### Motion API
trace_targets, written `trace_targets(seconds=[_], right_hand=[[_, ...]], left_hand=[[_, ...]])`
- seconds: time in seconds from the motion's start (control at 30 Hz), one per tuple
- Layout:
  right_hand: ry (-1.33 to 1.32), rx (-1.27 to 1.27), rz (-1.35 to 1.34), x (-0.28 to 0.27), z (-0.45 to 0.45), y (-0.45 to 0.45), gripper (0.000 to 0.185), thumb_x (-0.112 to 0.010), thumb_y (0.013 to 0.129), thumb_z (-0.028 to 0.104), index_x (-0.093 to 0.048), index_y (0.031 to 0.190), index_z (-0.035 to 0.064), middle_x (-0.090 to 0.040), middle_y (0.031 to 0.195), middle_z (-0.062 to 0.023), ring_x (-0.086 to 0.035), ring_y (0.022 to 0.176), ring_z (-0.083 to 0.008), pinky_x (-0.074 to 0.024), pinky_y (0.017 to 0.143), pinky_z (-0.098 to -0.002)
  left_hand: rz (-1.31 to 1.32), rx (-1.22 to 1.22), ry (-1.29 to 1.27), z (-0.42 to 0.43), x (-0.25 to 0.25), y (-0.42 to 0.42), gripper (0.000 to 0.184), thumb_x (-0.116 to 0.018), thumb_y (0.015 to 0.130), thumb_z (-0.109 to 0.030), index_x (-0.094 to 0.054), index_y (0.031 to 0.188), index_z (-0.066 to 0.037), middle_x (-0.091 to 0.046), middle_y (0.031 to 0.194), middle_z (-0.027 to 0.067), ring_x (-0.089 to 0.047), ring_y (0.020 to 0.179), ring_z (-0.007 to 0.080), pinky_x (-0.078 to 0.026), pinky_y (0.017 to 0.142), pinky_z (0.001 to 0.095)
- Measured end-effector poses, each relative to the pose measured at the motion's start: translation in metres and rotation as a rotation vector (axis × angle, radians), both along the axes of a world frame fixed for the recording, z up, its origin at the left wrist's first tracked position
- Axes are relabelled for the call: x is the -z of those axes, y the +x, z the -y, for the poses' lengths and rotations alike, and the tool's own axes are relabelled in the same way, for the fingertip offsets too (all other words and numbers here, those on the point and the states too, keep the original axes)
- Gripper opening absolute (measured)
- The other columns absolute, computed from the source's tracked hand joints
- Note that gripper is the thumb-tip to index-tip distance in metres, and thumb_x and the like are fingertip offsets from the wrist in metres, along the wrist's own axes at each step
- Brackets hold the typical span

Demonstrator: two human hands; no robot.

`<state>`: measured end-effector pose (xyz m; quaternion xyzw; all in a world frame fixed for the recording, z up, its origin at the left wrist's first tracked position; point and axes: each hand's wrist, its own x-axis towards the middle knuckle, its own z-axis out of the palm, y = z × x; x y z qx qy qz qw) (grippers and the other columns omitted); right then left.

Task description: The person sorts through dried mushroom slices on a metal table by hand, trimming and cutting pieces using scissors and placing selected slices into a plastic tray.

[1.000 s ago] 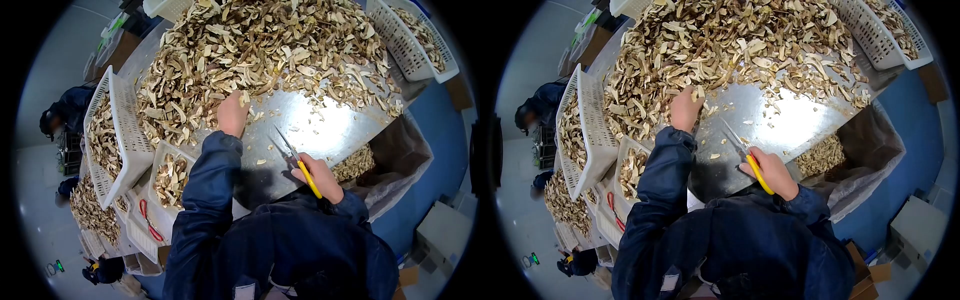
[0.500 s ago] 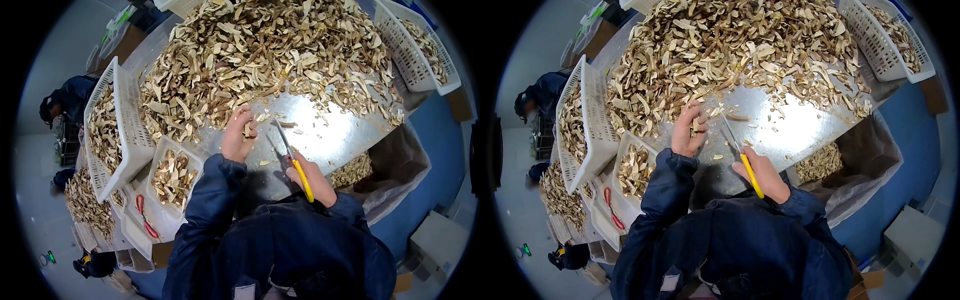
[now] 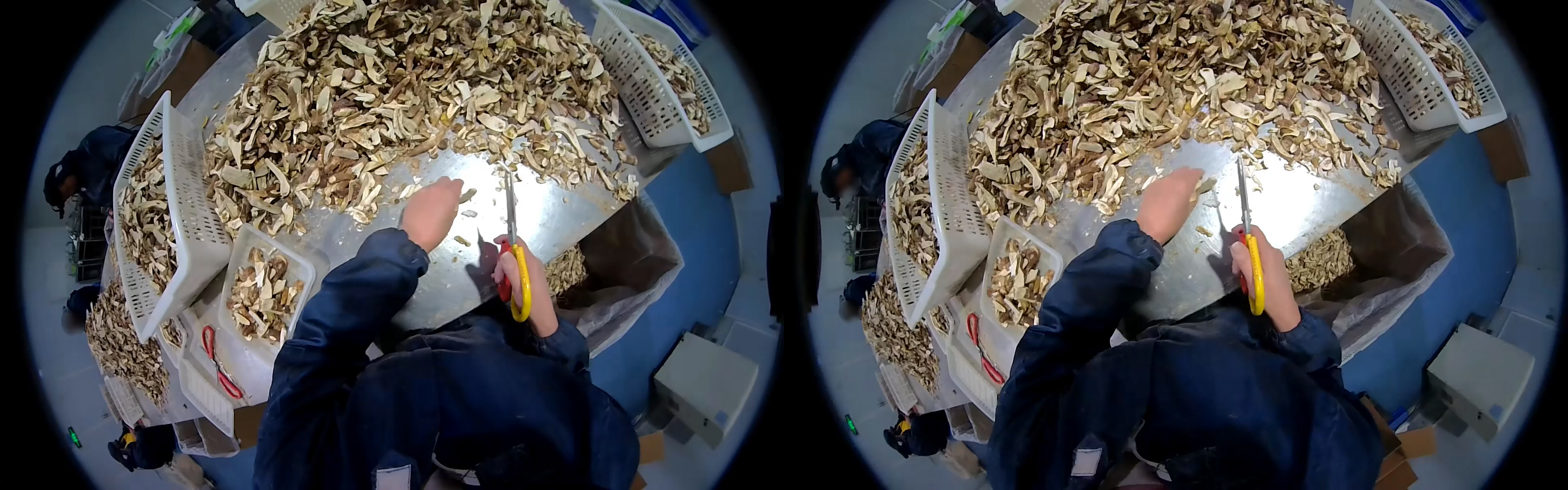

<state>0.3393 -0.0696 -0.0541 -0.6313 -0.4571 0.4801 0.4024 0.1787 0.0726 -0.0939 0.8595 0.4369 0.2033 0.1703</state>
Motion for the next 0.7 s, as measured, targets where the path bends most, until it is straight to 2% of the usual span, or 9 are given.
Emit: trace_targets(seconds=[0.03, 0.13, 0.23, 0.3, 0.33, 0.43, 0.53, 0.63, 0.7], right_hand=[[-0.007, -0.018, 0.011, -0.002, 0.001, 0.000, 0.033, -0.051, 0.094, 0.033, -0.052, 0.109, 0.0033, -0.054, 0.060, -0.0047, -0.051, 0.052, -0.0131, -0.0398, 0.050, -0.0269], [-0.022, -0.087, 0.053, -0.002, -0.001, -0.006, 0.034, -0.052, 0.093, 0.032, -0.051, 0.110, 0.0033, -0.056, 0.061, -0.0065, -0.055, 0.054, -0.0154, -0.0416, 0.052, -0.0282], [-0.055, -0.205, 0.088, -0.007, -0.008, -0.022, 0.036, -0.056, 0.091, 0.031, -0.050, 0.112, 0.0027, -0.059, 0.070, -0.0124, -0.060, 0.063, -0.0227, -0.0442, 0.057, -0.0323], [0.001, -0.274, 0.105, -0.010, -0.012, -0.038, 0.036, -0.058, 0.089, 0.029, -0.049, 0.113, 0.0024, -0.060, 0.076, -0.0150, -0.060, 0.067, -0.0276, -0.0446, 0.059, -0.0338], [-0.057, -0.364, 0.130, -0.005, -0.015, -0.042, 0.042, -0.062, 0.086, 0.026, -0.046, 0.116, 0.0010, -0.059, 0.084, -0.0186, -0.058, 0.074, -0.0345, -0.0446, 0.064, -0.0370], [0.088, -0.403, 0.178, -0.013, -0.021, -0.062, 0.047, -0.066, 0.083, 0.024, -0.044, 0.117, -0.0003, -0.057, 0.087, -0.0194, -0.055, 0.079, -0.0373, -0.0436, 0.069, -0.0396], [0.068, -0.421, 0.259, -0.021, -0.027, -0.070, 0.053, -0.068, 0.081, 0.024, -0.042, 0.119, -0.0011, -0.055, 0.091, -0.0201, -0.053, 0.084, -0.0370, -0.0424, 0.073, -0.0412], [0.128, -0.403, 0.254, -0.020, -0.027, -0.076, 0.052, -0.067, 0.081, 0.024, -0.043, 0.119, -0.0015, -0.056, 0.088, -0.0202, -0.054, 0.082, -0.0381, -0.0431, 0.072, -0.0418], [0.120, -0.400, 0.238, -0.021, -0.027, -0.080, 0.050, -0.067, 0.081, 0.023, -0.043, 0.117, -0.0015, -0.057, 0.084, -0.0205, -0.055, 0.078, -0.0390, -0.0439, 0.069, -0.0420]], left_hand=[[0.048, -0.028, 0.045, -0.002, -0.001, 0.001, 0.027, -0.061, 0.085, -0.014, -0.055, 0.109, -0.005, -0.058, 0.081, 0.0093, -0.060, 0.070, 0.0282, -0.049, 0.060, 0.0351], [1.033, -0.194, -1.275, -0.014, -0.024, -0.035, 0.015, -0.058, 0.089, -0.014, -0.057, 0.102, -0.007, -0.054, 0.076, 0.0005, -0.048, 0.054, 0.0111, -0.042, 0.048, 0.0252], [1.831, -0.470, -1.664, 0.000, -0.027, -0.060, 0.013, -0.058, 0.090, -0.014, -0.058, 0.101, -0.009, -0.050, 0.074, -0.0048, -0.039, 0.054, 0.0030, -0.036, 0.046, 0.0172], [2.034, -0.488, -1.693, 0.012, -0.036, -0.068, 0.017, -0.056, 0.091, -0.011, -0.056, 0.108, -0.008, -0.048, 0.073, -0.0038, -0.042, 0.056, 0.0041, -0.039, 0.048, 0.0178], [2.109, -0.472, -1.712, 0.017, -0.041, -0.070, 0.018, -0.055, 0.092, -0.011, -0.055, 0.109, -0.007, -0.048, 0.073, -0.0037, -0.043, 0.057, 0.0041, -0.039, 0.049, 0.0177], [2.290, -0.374, -1.691, 0.029, -0.047, -0.077, 0.022, -0.052, 0.093, -0.009, -0.053, 0.114, -0.007, -0.047, 0.074, -0.0035, -0.045, 0.061, 0.0043, -0.041, 0.052, 0.0181], [2.424, -0.377, -1.612, 0.038, -0.059, -0.077, 0.023, -0.050, 0.093, -0.007, -0.053, 0.116, -0.007, -0.049, 0.077, -0.0027, -0.047, 0.063, 0.0046, -0.042, 0.053, 0.0187], [2.531, -0.295, -1.769, 0.048, -0.068, -0.074, 0.023, -0.048, 0.095, -0.011, -0.054, 0.117, -0.007, -0.049, 0.072, -0.0032, -0.048, 0.063, 0.0059, -0.044, 0.054, 0.0204], [2.557, -0.204, -1.863, 0.053, -0.055, -0.075, 0.015, -0.050, 0.095, -0.014, -0.054, 0.106, -0.005, -0.047, 0.072, -0.0020, -0.047, 0.062, 0.0068, -0.043, 0.052, 0.0204]])
